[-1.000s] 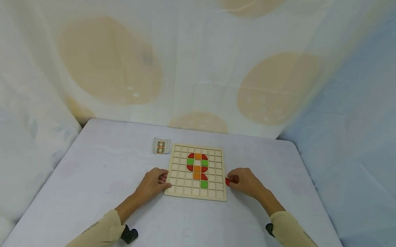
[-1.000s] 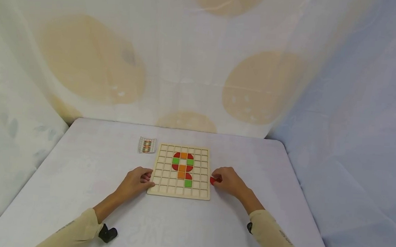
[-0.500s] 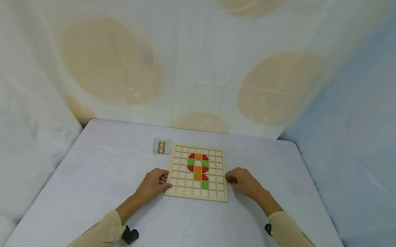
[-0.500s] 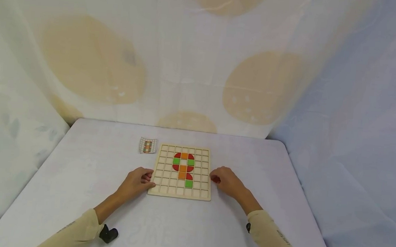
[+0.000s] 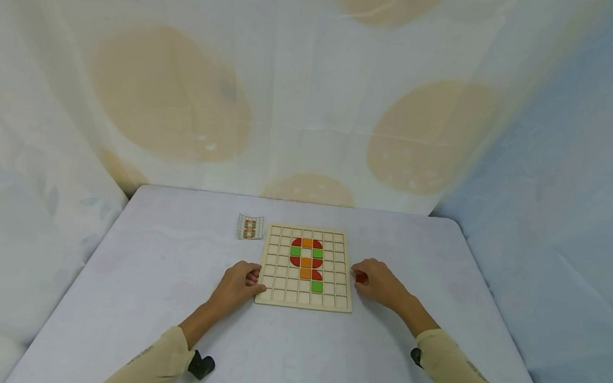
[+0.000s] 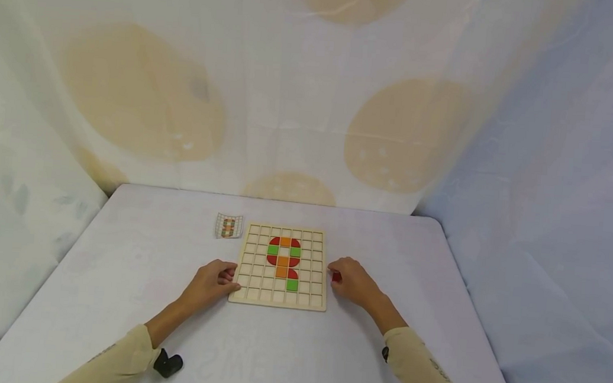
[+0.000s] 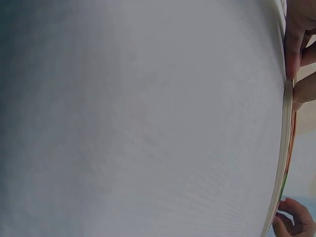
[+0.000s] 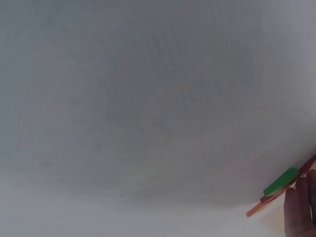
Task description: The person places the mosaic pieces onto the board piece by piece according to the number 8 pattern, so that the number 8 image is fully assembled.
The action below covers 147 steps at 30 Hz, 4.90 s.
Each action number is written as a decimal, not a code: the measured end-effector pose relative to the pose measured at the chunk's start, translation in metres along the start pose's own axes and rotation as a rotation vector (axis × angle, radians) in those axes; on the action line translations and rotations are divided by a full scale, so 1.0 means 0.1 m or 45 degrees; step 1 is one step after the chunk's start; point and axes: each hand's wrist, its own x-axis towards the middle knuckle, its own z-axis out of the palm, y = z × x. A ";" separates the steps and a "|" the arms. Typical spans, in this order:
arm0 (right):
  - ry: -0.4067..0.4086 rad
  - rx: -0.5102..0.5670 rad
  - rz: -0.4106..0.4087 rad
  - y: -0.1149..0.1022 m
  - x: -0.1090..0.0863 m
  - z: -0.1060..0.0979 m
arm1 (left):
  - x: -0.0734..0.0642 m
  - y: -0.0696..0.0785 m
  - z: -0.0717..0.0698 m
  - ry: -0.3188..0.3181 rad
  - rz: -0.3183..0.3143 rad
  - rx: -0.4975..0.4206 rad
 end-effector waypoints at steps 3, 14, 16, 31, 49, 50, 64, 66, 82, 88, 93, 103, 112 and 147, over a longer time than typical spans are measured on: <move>0.015 -0.024 0.012 0.00 0.00 0.01 | 0.00 0.01 0.00 0.004 -0.010 -0.005; -0.020 0.042 0.041 0.01 0.00 0.00 | 0.00 -0.01 0.01 0.005 0.004 0.003; -0.028 0.055 0.051 0.01 0.00 -0.01 | 0.00 0.00 0.01 0.005 -0.004 0.001; 0.034 0.088 -0.054 -0.01 0.00 0.00 | 0.01 0.00 0.00 0.004 0.012 0.010; -0.118 0.106 -0.267 -0.66 0.13 0.12 | 0.02 0.02 -0.01 -0.004 0.022 0.039; -0.127 0.100 -0.293 -0.68 0.13 0.14 | 0.02 0.01 -0.01 -0.001 0.029 0.039; -0.151 0.074 -0.340 -0.84 0.15 0.24 | 0.01 -0.01 0.01 -0.012 0.008 0.029; -0.149 0.071 -0.342 -0.84 0.15 0.24 | 0.01 -0.01 0.01 -0.014 0.012 0.033; -0.124 0.117 -0.343 -0.80 0.15 0.24 | 0.01 0.00 0.00 -0.023 -0.013 0.009; -0.085 0.118 -0.315 -0.80 0.13 0.23 | 0.00 0.00 0.00 -0.014 0.013 0.022; -0.029 0.145 -0.177 -0.69 0.04 0.12 | 0.01 -0.01 0.01 -0.024 -0.012 0.009; 0.153 0.058 0.055 -0.10 -0.25 -0.05 | 0.02 -0.01 0.02 -0.020 -0.033 0.032; 0.122 0.023 0.318 0.14 -0.36 -0.06 | 0.01 0.00 0.02 -0.013 -0.012 0.034; 0.084 0.091 0.340 0.38 0.07 -0.11 | 0.02 -0.02 0.02 -0.010 -0.022 0.011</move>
